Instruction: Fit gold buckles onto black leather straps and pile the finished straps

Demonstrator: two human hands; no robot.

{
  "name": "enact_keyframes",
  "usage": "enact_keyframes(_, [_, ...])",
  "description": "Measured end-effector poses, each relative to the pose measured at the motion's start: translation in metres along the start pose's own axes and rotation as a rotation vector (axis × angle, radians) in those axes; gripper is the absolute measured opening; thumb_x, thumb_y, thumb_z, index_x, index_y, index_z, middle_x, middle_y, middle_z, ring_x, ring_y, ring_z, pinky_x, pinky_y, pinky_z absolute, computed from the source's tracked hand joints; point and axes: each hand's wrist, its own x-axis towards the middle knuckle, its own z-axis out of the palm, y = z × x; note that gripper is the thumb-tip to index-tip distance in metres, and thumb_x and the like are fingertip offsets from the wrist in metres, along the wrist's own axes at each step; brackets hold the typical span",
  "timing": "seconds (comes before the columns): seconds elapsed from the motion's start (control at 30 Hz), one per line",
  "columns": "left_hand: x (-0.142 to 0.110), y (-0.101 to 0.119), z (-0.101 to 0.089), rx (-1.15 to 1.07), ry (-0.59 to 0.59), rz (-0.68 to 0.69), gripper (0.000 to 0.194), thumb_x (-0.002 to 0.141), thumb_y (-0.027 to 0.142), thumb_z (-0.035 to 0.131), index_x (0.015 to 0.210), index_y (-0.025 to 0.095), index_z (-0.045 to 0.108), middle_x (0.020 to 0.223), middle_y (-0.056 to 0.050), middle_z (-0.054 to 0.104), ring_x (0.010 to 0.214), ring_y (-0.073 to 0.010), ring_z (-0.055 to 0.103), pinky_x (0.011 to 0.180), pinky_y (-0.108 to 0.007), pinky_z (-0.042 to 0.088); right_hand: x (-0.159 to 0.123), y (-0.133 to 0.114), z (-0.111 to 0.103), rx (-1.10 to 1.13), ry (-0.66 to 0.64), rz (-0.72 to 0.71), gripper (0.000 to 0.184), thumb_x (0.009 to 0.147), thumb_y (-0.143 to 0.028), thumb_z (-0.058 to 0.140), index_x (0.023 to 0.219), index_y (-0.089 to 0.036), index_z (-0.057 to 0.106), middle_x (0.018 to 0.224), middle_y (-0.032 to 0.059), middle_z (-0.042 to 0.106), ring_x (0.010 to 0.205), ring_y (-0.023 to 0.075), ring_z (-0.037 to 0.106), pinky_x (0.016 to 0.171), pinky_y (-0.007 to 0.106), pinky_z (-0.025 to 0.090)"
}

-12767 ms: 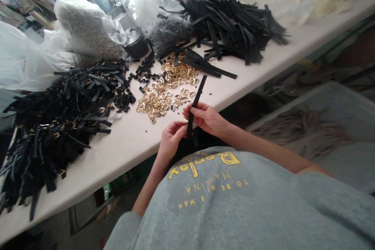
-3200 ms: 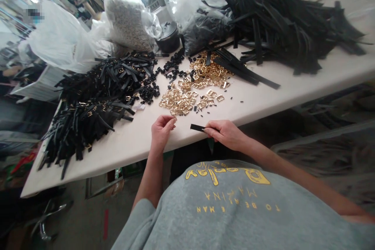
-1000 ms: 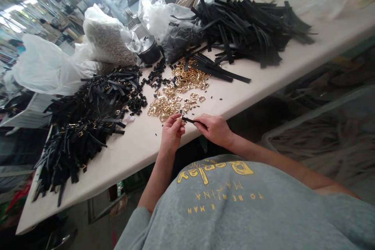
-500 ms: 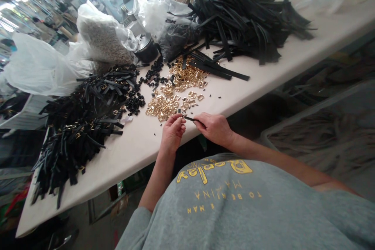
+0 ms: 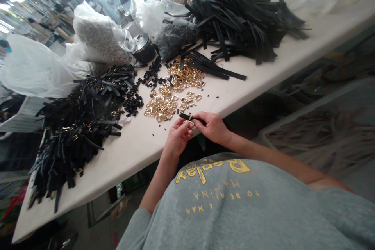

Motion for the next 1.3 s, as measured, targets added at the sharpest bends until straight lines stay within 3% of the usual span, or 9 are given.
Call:
enact_keyframes(0.2, [-0.006, -0.006, -0.001, 0.306, -0.003, 0.248, 0.038, 0.073, 0.032, 0.079, 0.107, 0.018, 0.067, 0.075, 0.001, 0.068, 0.057, -0.0067, 0.057, 0.057, -0.019, 0.047, 0.002, 0.001, 0.000, 0.177, 0.018, 0.044, 0.015, 0.090, -0.026, 0.055, 0.087, -0.018, 0.068, 0.077, 0.0012, 0.069, 0.068, 0.0138, 0.060, 0.066, 0.024, 0.045])
enact_keyframes(0.33, [-0.006, -0.003, -0.006, 0.357, 0.044, 0.295, 0.026, 0.079, 0.037, 0.074, 0.095, 0.017, 0.070, 0.073, 0.001, 0.067, 0.053, -0.0063, 0.054, 0.054, -0.020, 0.044, 0.001, -0.002, -0.001, 0.301, -0.033, 0.071, 0.017, 0.090, -0.031, 0.058, 0.086, -0.018, 0.067, 0.072, -0.0001, 0.066, 0.061, 0.0116, 0.057, 0.060, 0.023, 0.046])
enact_keyframes(0.6, [-0.005, 0.002, -0.005, 0.389, 0.089, 0.397, 0.025, 0.069, 0.035, 0.082, 0.081, 0.017, 0.071, 0.067, 0.002, 0.067, 0.052, -0.0074, 0.055, 0.053, -0.021, 0.045, 0.002, -0.007, -0.002, 0.495, -0.088, 0.156, 0.025, 0.087, -0.042, 0.061, 0.084, -0.018, 0.063, 0.071, -0.0008, 0.064, 0.052, 0.0091, 0.056, 0.051, 0.022, 0.047])
enact_keyframes(0.87, [-0.002, -0.002, -0.010, 0.358, 0.093, 0.358, 0.025, 0.070, 0.039, 0.080, 0.075, 0.017, 0.070, 0.059, 0.003, 0.063, 0.049, -0.0070, 0.053, 0.051, -0.020, 0.043, 0.000, -0.005, -0.002, 0.389, -0.113, 0.091, 0.022, 0.090, -0.038, 0.059, 0.085, -0.017, 0.066, 0.069, -0.0011, 0.063, 0.055, 0.0098, 0.055, 0.056, 0.023, 0.044])
enact_keyframes(1.13, [-0.002, 0.003, -0.007, 0.426, 0.144, 0.393, 0.022, 0.069, 0.036, 0.080, 0.072, 0.017, 0.068, 0.055, 0.004, 0.059, 0.050, -0.0079, 0.052, 0.053, -0.021, 0.043, 0.004, -0.008, -0.006, 0.204, -0.119, -0.031, 0.019, 0.091, -0.029, 0.055, 0.084, -0.017, 0.068, 0.072, 0.0005, 0.066, 0.067, 0.0125, 0.057, 0.064, 0.024, 0.042])
enact_keyframes(1.3, [0.001, 0.007, -0.014, 0.394, 0.188, 0.427, 0.021, 0.070, 0.035, 0.080, 0.072, 0.017, 0.069, 0.056, 0.004, 0.058, 0.050, -0.0075, 0.051, 0.054, -0.021, 0.042, 0.006, -0.008, -0.014, 0.086, -0.167, -0.045, 0.017, 0.089, -0.025, 0.054, 0.079, -0.017, 0.065, 0.068, -0.0007, 0.062, 0.063, 0.0114, 0.053, 0.062, 0.023, 0.038])
